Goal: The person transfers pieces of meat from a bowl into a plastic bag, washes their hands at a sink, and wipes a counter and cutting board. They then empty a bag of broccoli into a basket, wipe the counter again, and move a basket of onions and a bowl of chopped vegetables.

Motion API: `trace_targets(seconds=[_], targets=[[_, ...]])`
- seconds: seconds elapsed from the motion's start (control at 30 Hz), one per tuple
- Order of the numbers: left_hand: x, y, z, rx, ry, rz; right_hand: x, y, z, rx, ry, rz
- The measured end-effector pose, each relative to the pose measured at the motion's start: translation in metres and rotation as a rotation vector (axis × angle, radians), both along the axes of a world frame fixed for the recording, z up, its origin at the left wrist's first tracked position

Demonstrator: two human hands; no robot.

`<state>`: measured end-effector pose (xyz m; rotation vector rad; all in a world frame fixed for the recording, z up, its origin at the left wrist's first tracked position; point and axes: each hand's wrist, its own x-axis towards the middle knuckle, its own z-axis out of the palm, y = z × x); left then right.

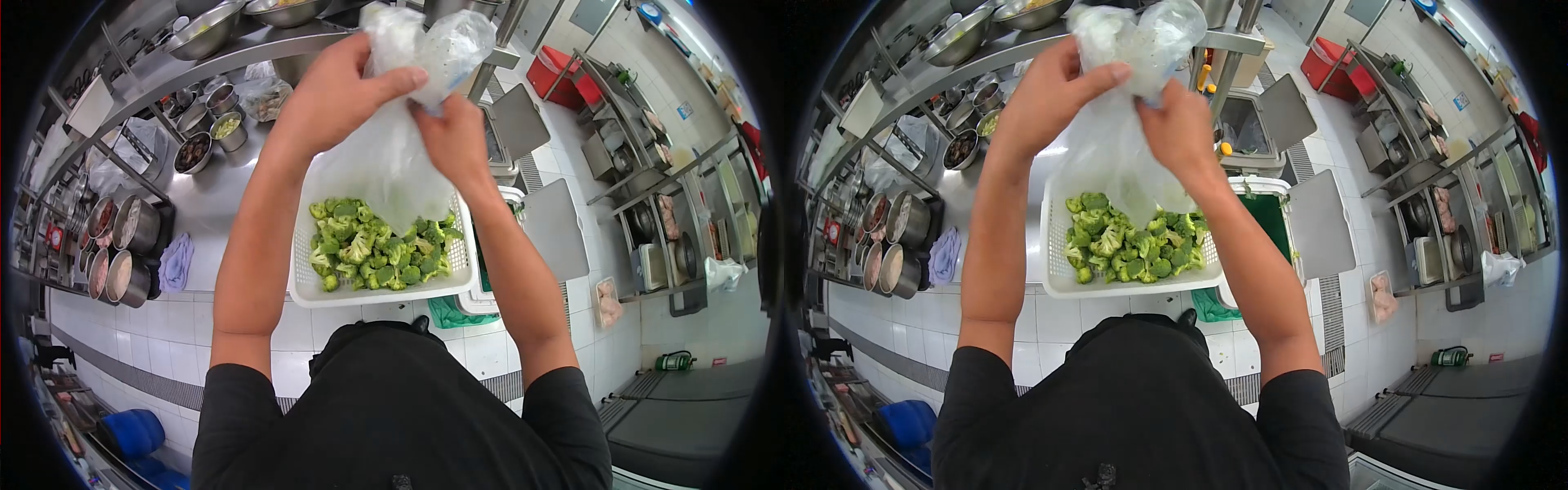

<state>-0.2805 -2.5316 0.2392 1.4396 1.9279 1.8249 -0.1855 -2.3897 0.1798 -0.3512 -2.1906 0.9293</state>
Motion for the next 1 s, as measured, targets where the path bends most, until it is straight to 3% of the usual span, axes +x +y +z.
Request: trace_targets(seconds=[0.07, 0.13, 0.2, 0.27, 0.33, 0.4, 0.47, 0.53, 0.6, 0.7, 0.77, 0.9, 1.0], targets=[[-0.006, -0.007, -0.016, 0.091, -0.043, 0.015, 0.0, 0.028, -0.005, -0.048, 0.105, -0.046], [-0.021, -0.025, -0.05, 0.193, -0.286, 0.235, 0.02, 0.056, 0.0, -0.122, 0.288, -0.026], [-0.036, -0.036, -0.126, -0.101, -0.128, 0.295, 0.047, 0.071, 0.018, -0.144, 0.393, -0.015], [0.005, -0.032, -0.173, -0.437, -0.149, 0.133, 0.065, 0.089, 0.02, -0.228, 0.466, -0.069], [0.044, -0.02, -0.218, -0.371, 0.584, 0.158, 0.079, 0.104, 0.016, -0.297, 0.551, -0.097], [0.066, -0.02, -0.244, -0.511, 0.608, 0.128, 0.095, 0.123, 0.006, -0.303, 0.556, -0.154], [0.069, -0.025, -0.25, -0.643, 0.64, 0.093, 0.111, 0.136, 0.005, -0.303, 0.57, -0.216], [0.056, -0.045, -0.253, -0.737, 0.425, 0.06, 0.13, 0.141, 0.005, -0.251, 0.598, -0.347], [0.046, -0.073, -0.252, -0.635, 0.304, 0.098, 0.141, 0.148, 0.004, -0.316, 0.608, -0.391], [0.03, -0.1, -0.234, -0.763, 0.228, 0.156, 0.149, 0.172, -0.005, -0.33, 0.628, -0.442], [0.02, -0.104, -0.217, -0.868, 0.041, 0.135, 0.146, 0.192, -0.018, -0.291, 0.617, -0.458], [0.016, -0.053, -0.216, -0.642, 0.227, 0.313, 0.123, 0.234, -0.038, -0.13, 0.601, -0.523], [0.01, -0.007, -0.228, -0.703, 0.431, 0.349, 0.095, 0.254, -0.045, -0.185, 0.697, -0.554]])
